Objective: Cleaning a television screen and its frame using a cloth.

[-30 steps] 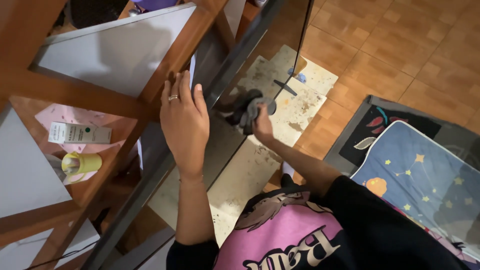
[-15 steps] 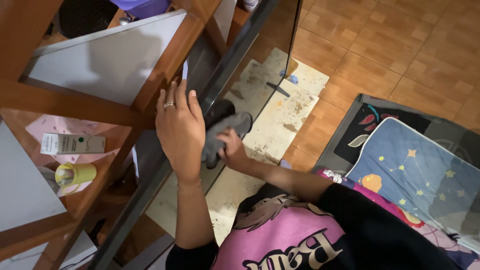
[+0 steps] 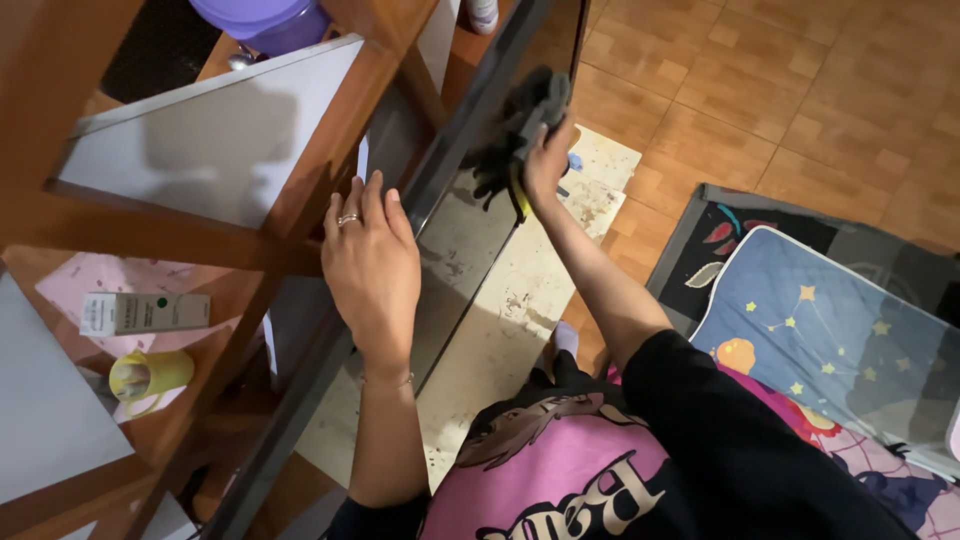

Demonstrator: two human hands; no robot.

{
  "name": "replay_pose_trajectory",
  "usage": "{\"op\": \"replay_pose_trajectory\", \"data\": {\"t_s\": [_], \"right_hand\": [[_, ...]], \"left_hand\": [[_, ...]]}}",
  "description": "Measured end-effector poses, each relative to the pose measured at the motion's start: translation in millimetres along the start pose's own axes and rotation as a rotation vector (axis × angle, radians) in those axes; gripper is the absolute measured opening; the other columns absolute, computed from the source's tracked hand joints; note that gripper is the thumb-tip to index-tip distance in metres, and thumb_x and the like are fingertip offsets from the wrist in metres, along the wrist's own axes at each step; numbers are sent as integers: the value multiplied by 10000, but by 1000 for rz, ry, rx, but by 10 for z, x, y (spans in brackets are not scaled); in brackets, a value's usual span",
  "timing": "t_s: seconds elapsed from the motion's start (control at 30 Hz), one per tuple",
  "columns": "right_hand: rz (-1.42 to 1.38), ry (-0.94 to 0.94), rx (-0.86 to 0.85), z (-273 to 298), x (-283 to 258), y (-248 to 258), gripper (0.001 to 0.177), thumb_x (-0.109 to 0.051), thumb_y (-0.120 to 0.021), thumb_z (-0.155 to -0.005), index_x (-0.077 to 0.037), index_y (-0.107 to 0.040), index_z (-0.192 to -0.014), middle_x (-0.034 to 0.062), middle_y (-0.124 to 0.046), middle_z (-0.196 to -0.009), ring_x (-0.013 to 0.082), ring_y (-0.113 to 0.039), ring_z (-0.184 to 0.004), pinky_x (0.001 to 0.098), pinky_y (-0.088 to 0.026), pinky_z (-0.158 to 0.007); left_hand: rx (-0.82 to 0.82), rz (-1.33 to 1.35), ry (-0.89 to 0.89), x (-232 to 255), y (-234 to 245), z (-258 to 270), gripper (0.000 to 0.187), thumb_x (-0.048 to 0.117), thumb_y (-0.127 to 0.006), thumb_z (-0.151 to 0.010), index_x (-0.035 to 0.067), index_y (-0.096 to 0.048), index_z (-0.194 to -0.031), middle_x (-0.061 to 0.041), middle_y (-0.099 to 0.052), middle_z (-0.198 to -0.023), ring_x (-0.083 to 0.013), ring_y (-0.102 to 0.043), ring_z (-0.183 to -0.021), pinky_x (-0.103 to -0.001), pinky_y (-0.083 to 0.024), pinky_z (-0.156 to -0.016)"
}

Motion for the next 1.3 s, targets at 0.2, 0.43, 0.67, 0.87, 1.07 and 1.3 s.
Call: {"op": "replay_pose_trajectory", "data": {"t_s": [0.2,0.43,0.67,0.87,1.07,1.3], "right_hand": [[-160,275,-40,1319,-1194,193,476,0,-486,-999,19,-389,-1465,253,-484,-1432,401,-468,-1414,432,-341,-1232],[-112,350,-283,2421,-71,-55,566,74,-505,-886,-15,-368,-1427,270,-476,-1372,405,-479,-1327,448,-289,-1222],[-66,196,-173,981,346,-171,550,-21,-541,-979,-17,-316,-1481,256,-512,-1398,398,-515,-1315,452,-407,-1126],[94,203,30,93,-450,54,587,-15,-522,-977,-38,-352,-1538,268,-500,-1459,435,-502,-1353,453,-416,-1136],[40,423,-66,1527,-1092,209,574,33,-539,-949,23,-346,-1490,308,-407,-1483,491,-386,-1425,471,-313,-1207],[104,265,-364,2528,129,-87,583,-1,-567,-968,61,-286,-1475,339,-394,-1441,527,-353,-1431,485,-289,-1199]], "left_hand": [[1,-12,-8,20,11,-5,317,255,-510,-1123,44,-708,-1255,-171,-726,-1254,-388,-655,-1197,-445,-511,-1031],[-2,-7,-25,25,33,-10,317,252,-516,-1115,36,-708,-1246,-180,-730,-1232,-392,-664,-1181,-463,-514,-999],[31,43,-15,2,51,-2,329,259,-519,-1111,25,-726,-1213,-187,-731,-1213,-409,-665,-1169,-449,-539,-980],[75,71,-14,-27,72,28,342,273,-514,-1106,23,-730,-1193,-187,-743,-1185,-396,-672,-1142,-439,-543,-966],[73,48,-27,3,67,14,350,279,-502,-1107,32,-736,-1187,-192,-744,-1157,-368,-677,-1119,-435,-534,-985],[41,66,-18,12,122,-6,324,256,-521,-1113,19,-731,-1177,-184,-750,-1150,-373,-682,-1112,-429,-538,-948]]}}
Point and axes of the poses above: each hand's wrist, its own z-axis away from the middle knuckle, its own y-axis out of the back of the hand, x = y × z, the point moved 7 cm from there along -z, towards the middle knuckle
